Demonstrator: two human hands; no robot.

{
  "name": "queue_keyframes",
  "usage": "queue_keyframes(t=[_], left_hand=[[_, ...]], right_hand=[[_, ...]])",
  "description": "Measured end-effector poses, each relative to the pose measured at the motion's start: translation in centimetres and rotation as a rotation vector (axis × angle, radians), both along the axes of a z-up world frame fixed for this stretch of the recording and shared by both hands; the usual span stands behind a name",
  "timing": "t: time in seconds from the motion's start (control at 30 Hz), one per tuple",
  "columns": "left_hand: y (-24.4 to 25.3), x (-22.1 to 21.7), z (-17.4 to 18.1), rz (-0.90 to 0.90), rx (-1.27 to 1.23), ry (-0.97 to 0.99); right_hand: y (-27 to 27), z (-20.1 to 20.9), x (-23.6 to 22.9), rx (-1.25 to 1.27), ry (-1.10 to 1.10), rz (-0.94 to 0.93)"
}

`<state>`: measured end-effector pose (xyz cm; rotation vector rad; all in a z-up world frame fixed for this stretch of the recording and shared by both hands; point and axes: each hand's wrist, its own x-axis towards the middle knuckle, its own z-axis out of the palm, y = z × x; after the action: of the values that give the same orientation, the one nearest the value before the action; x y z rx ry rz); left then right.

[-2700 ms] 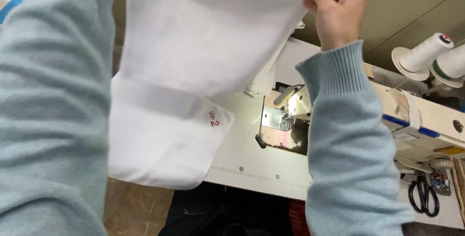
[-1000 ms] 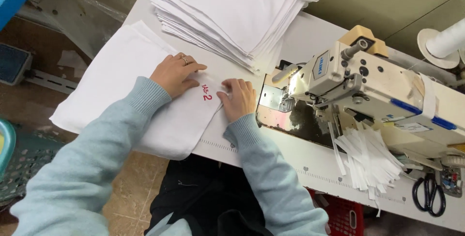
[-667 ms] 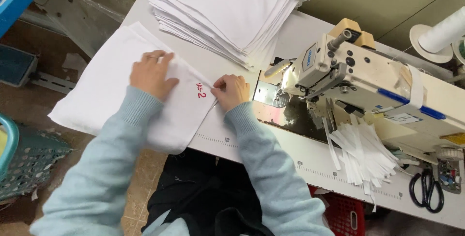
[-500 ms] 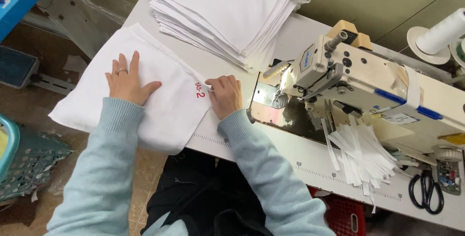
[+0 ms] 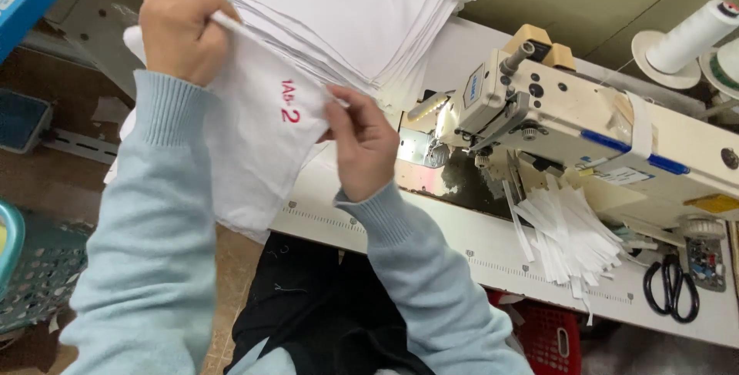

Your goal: Sewing white straps onto white fabric pieces using an industrial sewing machine.

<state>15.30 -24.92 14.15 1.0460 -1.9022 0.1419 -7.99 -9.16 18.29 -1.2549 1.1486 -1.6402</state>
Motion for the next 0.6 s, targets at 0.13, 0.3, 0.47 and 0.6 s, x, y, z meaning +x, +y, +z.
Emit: queue_keyframes(t=[0.13, 0.3, 0.47, 0.6], left_hand=[[-0.7, -11.3, -0.3, 0.024, -0.126, -0.371], [3.1, -23.7, -14.8, -0.062, 0.065, -0.51], [13.5, -26.7, -15.7, -0.346, 0.483, -0.209], [13.0, -24.6, -14.3, -0.539, 0.264, -0.296]], right_hand=[[4.3, -0.4, -6.2, 0.198, -0.288, -0.174], [6.6, -12.7, -17.7, 0.331, 0.406, -0.392], [7.0, -15.1, -20.7, -0.003, 1.104, -0.427], [8.4, -14.2, -21.1, -0.121, 1.346, -0.264]])
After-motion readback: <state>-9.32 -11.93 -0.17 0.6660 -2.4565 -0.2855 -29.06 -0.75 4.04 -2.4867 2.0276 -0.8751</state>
